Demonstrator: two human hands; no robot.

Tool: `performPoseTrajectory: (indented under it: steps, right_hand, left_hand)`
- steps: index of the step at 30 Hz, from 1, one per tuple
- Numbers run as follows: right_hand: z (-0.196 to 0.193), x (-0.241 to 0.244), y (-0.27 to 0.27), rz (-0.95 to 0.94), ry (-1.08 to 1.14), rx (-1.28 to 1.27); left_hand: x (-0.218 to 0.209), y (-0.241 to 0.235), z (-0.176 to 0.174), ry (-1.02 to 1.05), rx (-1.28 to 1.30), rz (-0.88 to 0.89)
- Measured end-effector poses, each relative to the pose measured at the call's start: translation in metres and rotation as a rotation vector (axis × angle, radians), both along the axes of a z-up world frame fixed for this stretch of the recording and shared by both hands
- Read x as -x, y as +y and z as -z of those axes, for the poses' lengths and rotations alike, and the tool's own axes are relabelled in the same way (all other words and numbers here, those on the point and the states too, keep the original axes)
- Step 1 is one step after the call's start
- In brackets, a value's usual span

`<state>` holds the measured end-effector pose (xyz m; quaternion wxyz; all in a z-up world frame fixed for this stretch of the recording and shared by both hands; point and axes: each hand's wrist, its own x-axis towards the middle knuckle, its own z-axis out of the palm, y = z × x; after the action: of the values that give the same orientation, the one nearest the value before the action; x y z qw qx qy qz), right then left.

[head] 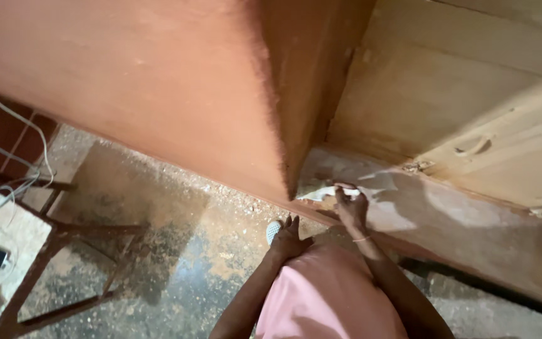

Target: The person paints the lower section of a wooden door frame white using a paintbrush and a bucket of paint. They repeatedly dip the brush into the bucket and apply paint to the base of the door frame, covering the existing brown surface.

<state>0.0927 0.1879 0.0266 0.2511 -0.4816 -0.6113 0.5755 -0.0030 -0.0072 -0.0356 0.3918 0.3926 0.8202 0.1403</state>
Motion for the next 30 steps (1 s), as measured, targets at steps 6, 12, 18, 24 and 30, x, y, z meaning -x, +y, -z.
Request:
performPoseTrajectory:
  steps: [6,12,18,24,30]
  right_hand:
    - [0.003,0.003,-0.030,0.029,-0.010,0.002]
    - [0.001,0.008,-0.033,0.108,0.002,0.090]
    - [-0.002,-0.003,-0.036,0.055,-0.078,-0.387]
    - [-0.029,-0.053,-0.014,0.160,-0.654,-0.594]
    - [0.008,-0.049,-0.032,-0.184,-0.502,-0.784]
  left_hand:
    - [0.006,-0.001,0.002,-0.012,0.034,0.030]
    - [0.010,-0.010,-0.006,-0.034,0.026,0.008]
    - [0.015,-0.007,-0.003,-0.039,0.038,0.087]
    - [0.014,-0.002,-0.003,-0.048,-0.058,0.113]
    - [0.012,0.004,-0.009,-0.076,0.011,0.135]
